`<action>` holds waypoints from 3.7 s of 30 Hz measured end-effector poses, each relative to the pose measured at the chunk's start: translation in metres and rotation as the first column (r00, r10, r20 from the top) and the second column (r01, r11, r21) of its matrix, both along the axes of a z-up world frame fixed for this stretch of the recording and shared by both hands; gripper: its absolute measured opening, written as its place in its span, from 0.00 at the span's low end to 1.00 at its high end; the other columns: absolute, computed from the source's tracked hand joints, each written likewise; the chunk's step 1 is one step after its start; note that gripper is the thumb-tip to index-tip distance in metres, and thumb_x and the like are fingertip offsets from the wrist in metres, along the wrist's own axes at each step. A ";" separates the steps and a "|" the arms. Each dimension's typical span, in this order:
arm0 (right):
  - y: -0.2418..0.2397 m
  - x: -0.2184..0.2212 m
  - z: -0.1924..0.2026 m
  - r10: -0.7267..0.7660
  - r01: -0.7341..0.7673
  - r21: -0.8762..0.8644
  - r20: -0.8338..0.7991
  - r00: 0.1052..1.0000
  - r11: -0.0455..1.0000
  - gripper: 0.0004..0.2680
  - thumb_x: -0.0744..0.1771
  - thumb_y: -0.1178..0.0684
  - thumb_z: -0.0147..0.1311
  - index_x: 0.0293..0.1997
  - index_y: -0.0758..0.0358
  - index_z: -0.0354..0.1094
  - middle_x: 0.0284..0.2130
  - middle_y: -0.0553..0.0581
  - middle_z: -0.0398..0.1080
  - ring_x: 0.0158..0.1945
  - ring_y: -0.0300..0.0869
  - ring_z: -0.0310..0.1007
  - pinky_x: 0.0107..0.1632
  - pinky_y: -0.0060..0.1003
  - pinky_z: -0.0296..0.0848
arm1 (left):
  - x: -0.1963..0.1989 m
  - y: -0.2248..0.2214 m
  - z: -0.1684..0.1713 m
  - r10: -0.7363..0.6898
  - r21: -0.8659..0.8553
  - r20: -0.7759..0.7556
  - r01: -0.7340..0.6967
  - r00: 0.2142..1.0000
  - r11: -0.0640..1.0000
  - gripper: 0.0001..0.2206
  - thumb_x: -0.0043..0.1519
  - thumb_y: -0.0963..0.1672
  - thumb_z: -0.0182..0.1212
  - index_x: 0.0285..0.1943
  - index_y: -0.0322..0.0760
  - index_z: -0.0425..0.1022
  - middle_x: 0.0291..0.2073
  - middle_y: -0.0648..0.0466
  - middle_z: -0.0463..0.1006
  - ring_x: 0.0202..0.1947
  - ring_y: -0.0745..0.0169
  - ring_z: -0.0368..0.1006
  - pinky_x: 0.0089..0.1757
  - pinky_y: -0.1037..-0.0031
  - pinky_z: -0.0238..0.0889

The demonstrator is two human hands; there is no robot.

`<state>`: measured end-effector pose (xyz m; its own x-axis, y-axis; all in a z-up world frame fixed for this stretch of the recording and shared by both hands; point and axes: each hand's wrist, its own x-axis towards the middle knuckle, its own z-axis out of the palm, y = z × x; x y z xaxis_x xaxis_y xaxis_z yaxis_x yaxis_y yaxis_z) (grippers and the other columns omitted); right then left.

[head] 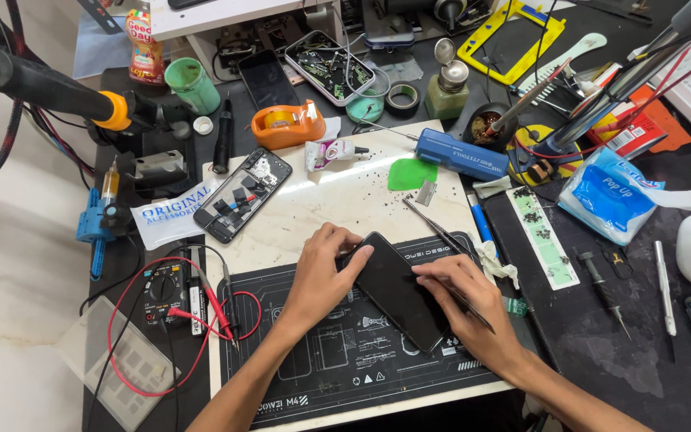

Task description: The person disassembles a mobile phone by removing the internal components and then uses a prying tool to separate the screen from the device's body.

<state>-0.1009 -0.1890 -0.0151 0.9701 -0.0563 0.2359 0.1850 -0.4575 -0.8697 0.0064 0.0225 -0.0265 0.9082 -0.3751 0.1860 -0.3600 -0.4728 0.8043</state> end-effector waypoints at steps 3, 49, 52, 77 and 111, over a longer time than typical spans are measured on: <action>0.000 0.000 0.000 0.028 -0.031 0.053 0.045 0.999 0.998 0.08 0.67 0.63 0.54 0.50 0.66 0.74 0.41 0.56 0.74 0.43 0.39 0.82 0.44 0.30 0.80 | -0.002 0.001 0.009 -0.052 -0.126 -0.200 0.027 0.978 0.992 0.10 0.62 0.46 0.63 0.38 0.34 0.83 0.38 0.48 0.77 0.38 0.48 0.70 0.42 0.64 0.66; -0.003 -0.042 0.004 0.235 -0.099 -0.525 0.200 0.951 0.846 0.23 0.65 0.42 0.51 0.68 0.54 0.61 0.63 0.73 0.62 0.65 0.61 0.66 0.60 0.48 0.69 | -0.025 -0.031 0.024 -0.460 -0.843 -0.439 -0.177 0.772 0.508 0.12 0.70 0.49 0.47 0.44 0.37 0.59 0.50 0.36 0.78 0.53 0.53 0.77 0.52 0.64 0.74; -0.007 -0.040 0.003 0.231 -0.101 -0.462 0.233 0.945 0.881 0.22 0.67 0.40 0.49 0.68 0.56 0.61 0.62 0.71 0.65 0.62 0.60 0.70 0.59 0.47 0.72 | -0.027 -0.030 0.022 -0.416 -0.828 -0.368 -0.090 0.832 0.553 0.13 0.71 0.50 0.47 0.45 0.36 0.58 0.48 0.36 0.79 0.50 0.53 0.78 0.49 0.66 0.75; -0.019 0.016 0.054 -0.060 0.026 0.296 0.105 0.993 0.955 0.13 0.66 0.67 0.57 0.57 0.67 0.70 0.41 0.56 0.71 0.46 0.35 0.76 0.47 0.28 0.77 | -0.020 -0.039 0.046 -0.210 -0.603 0.065 0.206 0.975 0.771 0.29 0.73 0.54 0.34 0.52 0.25 0.78 0.47 0.41 0.82 0.52 0.53 0.74 0.58 0.63 0.62; -0.002 0.036 0.037 -0.030 -0.013 0.432 0.093 0.995 0.902 0.04 0.68 0.64 0.57 0.45 0.70 0.67 0.39 0.56 0.75 0.44 0.35 0.78 0.44 0.26 0.76 | -0.026 -0.037 0.041 -0.297 -0.715 -0.037 0.182 0.954 0.675 0.28 0.75 0.52 0.30 0.55 0.24 0.74 0.47 0.44 0.79 0.50 0.58 0.77 0.56 0.69 0.69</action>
<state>-0.0651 -0.1914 0.0223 0.9435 -0.1816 0.2773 0.2740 -0.0434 -0.9608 -0.0193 -0.0144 0.0148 0.8422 -0.3973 0.3644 -0.2390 0.3307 0.9130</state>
